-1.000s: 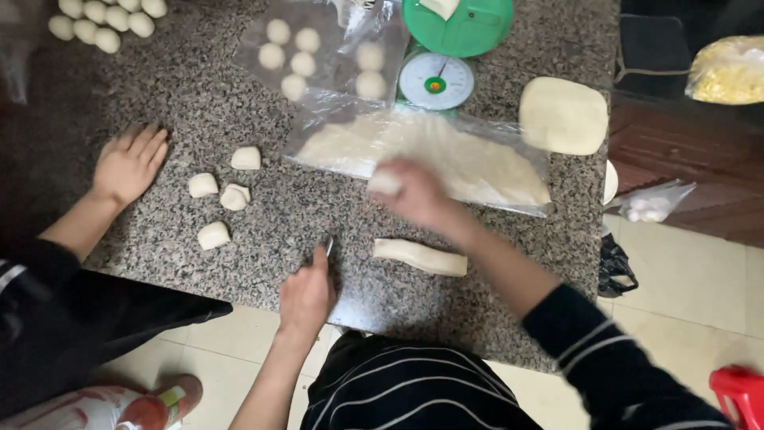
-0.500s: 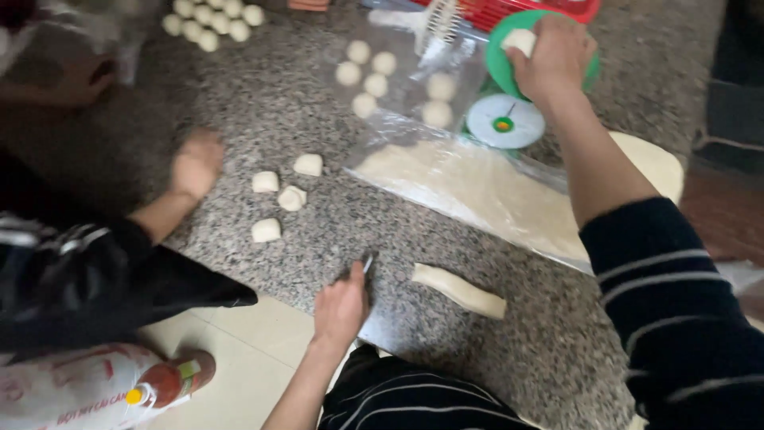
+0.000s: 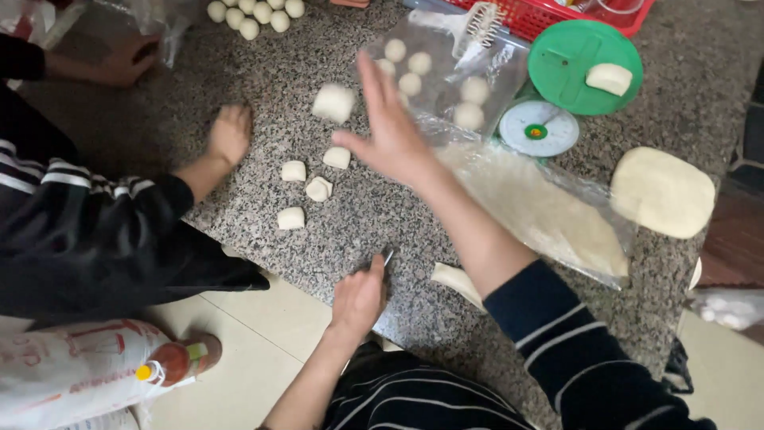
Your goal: Dividing a long roll of dough into small, equal-sized portions using a bench scraper on a bakery counter.
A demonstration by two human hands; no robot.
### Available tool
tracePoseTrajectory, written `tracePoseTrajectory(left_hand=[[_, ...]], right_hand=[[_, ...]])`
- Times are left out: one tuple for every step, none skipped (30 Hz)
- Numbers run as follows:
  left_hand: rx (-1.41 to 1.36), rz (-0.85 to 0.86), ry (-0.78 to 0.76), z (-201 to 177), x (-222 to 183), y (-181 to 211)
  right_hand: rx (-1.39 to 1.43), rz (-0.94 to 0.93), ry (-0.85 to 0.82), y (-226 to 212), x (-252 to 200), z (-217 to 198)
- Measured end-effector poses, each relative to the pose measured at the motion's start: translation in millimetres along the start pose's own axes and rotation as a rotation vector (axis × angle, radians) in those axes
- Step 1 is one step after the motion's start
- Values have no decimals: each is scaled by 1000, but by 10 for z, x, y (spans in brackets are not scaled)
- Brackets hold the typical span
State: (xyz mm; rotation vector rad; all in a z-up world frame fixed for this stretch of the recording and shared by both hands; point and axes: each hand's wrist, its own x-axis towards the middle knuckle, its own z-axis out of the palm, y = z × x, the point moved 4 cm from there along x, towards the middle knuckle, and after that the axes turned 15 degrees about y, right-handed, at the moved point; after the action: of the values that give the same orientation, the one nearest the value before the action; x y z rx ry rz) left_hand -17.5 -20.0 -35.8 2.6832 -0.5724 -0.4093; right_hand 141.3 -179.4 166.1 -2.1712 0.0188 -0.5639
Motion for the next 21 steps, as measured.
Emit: tracePoseTrajectory(left_hand=[[7,-63,-33,26,-1,-52],[9,-125,-61,68,27,-72],[8,-113,-64,-46,69,-39],[15,-124,-65,-126,48,-12],[22,-135,-66,-201,29,7],[16,-132,-78,-187,29,-4],[30,-123,-76,-179,33,-11],[44,-112,-71,-174,53,-14],[39,-108,-81,-153,47,-30],[37,-108,-74,-145,57,-48],[36,-108,-67,-138,62,-62],[33,-106,-72,-84,51,-58],[38,-106,-81,-30,35,-54],[49,-110,-87,5,17,-71],[50,-110,-89,31,3,-103],[22,-104,-57,36,18,-133],[-6,-97,-25,39,36,-163],[-8,-95,-26,2,38,-162],[-42,-122,-14,-39,43,-170],[-75,-152,1,-86,53,-184],[-78,-153,3,-54,137,-223]], right_hand=[[25,6,-29,-52,-208,1],[45,8,-59,-91,-398,-15],[36,11,-50,172,-628,-7],[-103,11,-55,447,-914,14],[-243,10,-60,722,-1210,33],[-249,20,-65,825,-1544,-99],[-388,107,-114,967,-1887,-234],[-526,193,-161,1104,-2221,-384],[-533,201,-166,1339,-2572,-427],[-696,96,-151,1549,-2896,-480],[-856,-12,-136,1750,-3227,-536],[-860,-7,-139,1867,-3267,-531],[-842,4,-184,1987,-3316,-515],[-819,14,-227,2101,-3357,-469],[-818,16,-228,2034,-3236,-484],[-668,79,-201,1977,-3092,-494],[-517,140,-174,1921,-2945,-506],[-521,141,-174,1764,-2835,-477],[-437,206,-136,1618,-2723,-457],[-351,266,-99,1477,-2596,-428],[-353,263,-100,1435,-2549,-341]])
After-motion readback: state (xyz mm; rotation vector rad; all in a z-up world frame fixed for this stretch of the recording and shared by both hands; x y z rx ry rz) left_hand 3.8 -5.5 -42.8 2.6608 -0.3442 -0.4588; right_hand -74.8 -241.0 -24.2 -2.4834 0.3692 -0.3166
